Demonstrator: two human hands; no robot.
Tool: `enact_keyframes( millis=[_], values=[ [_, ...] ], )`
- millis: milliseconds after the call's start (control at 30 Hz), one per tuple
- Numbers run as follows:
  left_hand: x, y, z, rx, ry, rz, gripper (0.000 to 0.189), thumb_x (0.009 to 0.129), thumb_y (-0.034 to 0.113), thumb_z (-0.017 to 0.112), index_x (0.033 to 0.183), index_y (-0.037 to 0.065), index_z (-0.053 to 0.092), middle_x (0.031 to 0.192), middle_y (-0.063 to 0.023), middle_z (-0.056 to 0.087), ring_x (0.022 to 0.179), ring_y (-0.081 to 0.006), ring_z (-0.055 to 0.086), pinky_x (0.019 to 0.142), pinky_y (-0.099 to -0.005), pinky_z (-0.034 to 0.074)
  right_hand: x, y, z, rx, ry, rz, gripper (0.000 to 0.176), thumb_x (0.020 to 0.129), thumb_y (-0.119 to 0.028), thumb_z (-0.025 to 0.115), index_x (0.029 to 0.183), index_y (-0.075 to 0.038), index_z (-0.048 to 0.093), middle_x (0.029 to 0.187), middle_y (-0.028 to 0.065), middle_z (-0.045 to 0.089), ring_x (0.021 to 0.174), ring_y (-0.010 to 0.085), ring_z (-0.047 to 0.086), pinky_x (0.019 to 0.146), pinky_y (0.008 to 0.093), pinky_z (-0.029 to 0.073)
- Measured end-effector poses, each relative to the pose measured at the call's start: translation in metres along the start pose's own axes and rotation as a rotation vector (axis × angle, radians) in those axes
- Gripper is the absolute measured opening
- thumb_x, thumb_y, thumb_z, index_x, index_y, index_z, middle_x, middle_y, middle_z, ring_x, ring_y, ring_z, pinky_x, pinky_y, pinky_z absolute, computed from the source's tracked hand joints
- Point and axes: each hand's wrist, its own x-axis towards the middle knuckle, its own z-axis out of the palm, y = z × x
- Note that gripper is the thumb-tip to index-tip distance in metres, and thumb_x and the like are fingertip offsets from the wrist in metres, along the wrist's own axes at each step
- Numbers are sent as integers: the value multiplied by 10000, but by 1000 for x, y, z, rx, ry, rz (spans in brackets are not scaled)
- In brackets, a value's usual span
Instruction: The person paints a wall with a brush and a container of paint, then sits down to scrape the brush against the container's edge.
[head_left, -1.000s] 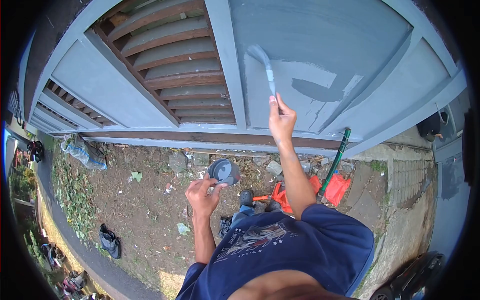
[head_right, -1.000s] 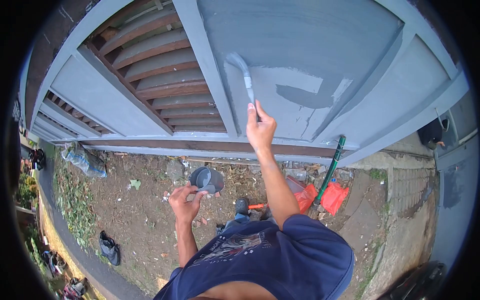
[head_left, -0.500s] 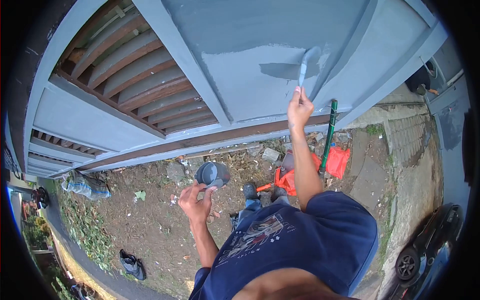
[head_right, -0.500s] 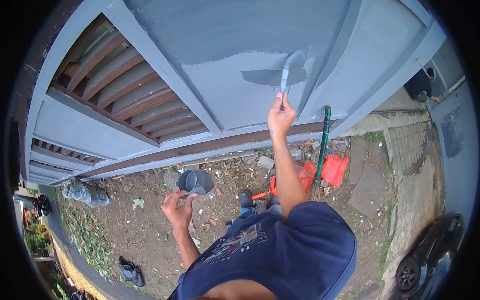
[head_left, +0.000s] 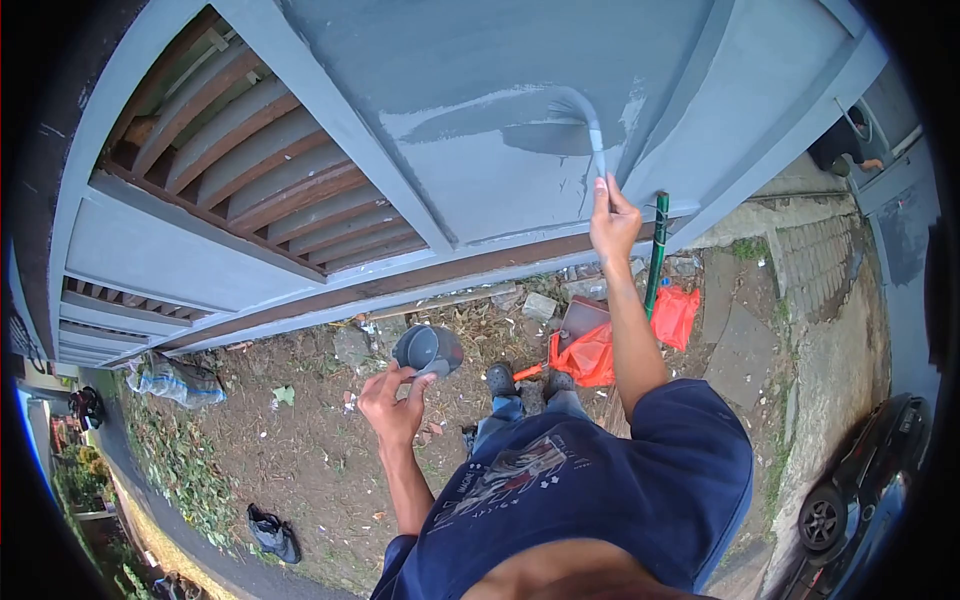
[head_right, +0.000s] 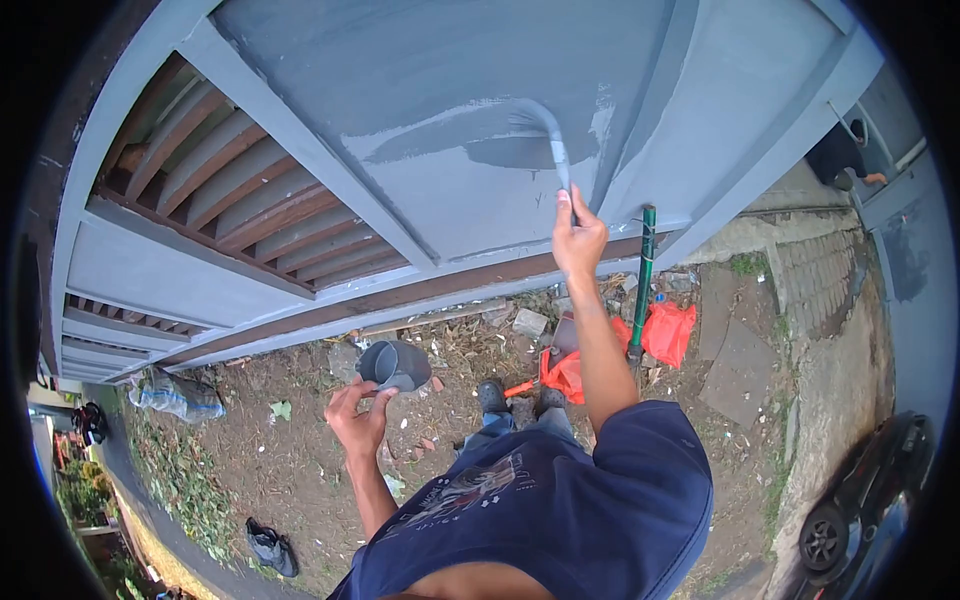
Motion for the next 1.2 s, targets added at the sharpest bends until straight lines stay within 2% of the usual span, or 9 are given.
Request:
enact_keyframes(
  millis=[167,233,367,433,533,933,1033,1100,1200],
  values=[
    [1,1,6,5,-22,-9,269,638,219,905,772,83,715,721,-75,729,793,-299,735,728,-387,540,44,40,-38,-98,223,103,395,953,-265,650,1190,51,664,644,115,629,599,64,488,550,270,432],
    [-2,2,7,-32,-26,-22,266,641,212,904,775,81,716,726,-81,729,783,-301,731,736,-390,543,20,46,-13,-191,158,-18,392,952,-267,642,1193,40,667,678,143,676,605,85,539,574,288,462],
    [-6,7,5,-31,-26,-18,262,644,202,903,782,80,717,730,-84,731,786,-305,731,741,-393,545,-63,-10,47,1,-126,107,374,941,-235,639,1198,35,666,682,204,678,617,97,605,598,315,496],
    [-6,8,3,-70,-22,-42,257,648,125,902,811,44,721,686,-89,711,723,-278,687,902,-434,560,-93,-25,64,-25,-307,106,378,938,-232,643,1207,33,661,665,203,669,589,108,614,575,307,490],
    [-7,5,6,-90,-40,-66,258,648,124,902,811,42,721,689,-89,712,724,-284,686,905,-436,558,-100,-22,64,-65,-449,67,376,932,-233,650,1217,11,661,637,201,651,565,116,620,558,304,485],
    [0,-2,40,-45,-105,3,261,636,160,908,792,91,710,717,-61,722,770,-296,717,723,-393,536,-6,129,-61,-349,48,210,412,940,-324,648,1197,-3,674,769,251,700,611,90,581,573,325,482],
    [2,0,49,-32,-122,22,257,634,154,909,780,87,708,724,-61,722,750,-294,706,723,-392,535,-46,132,-22,-306,-112,198,413,943,-320,639,1198,3,672,777,261,694,634,122,632,596,339,497],
    [1,2,52,-54,-127,24,257,633,153,909,777,84,707,725,-59,722,750,-296,705,723,-395,535,-73,118,14,-303,-247,377,407,941,-318,634,1203,-9,672,732,264,668,640,188,685,620,363,509],
    [-4,0,57,-67,-130,-10,272,627,152,914,790,69,712,731,-66,722,813,-311,710,773,-414,536,-113,135,43,-199,-272,227,392,933,-318,638,1196,-31,681,652,258,618,616,250,695,615,382,508]
  ],
)
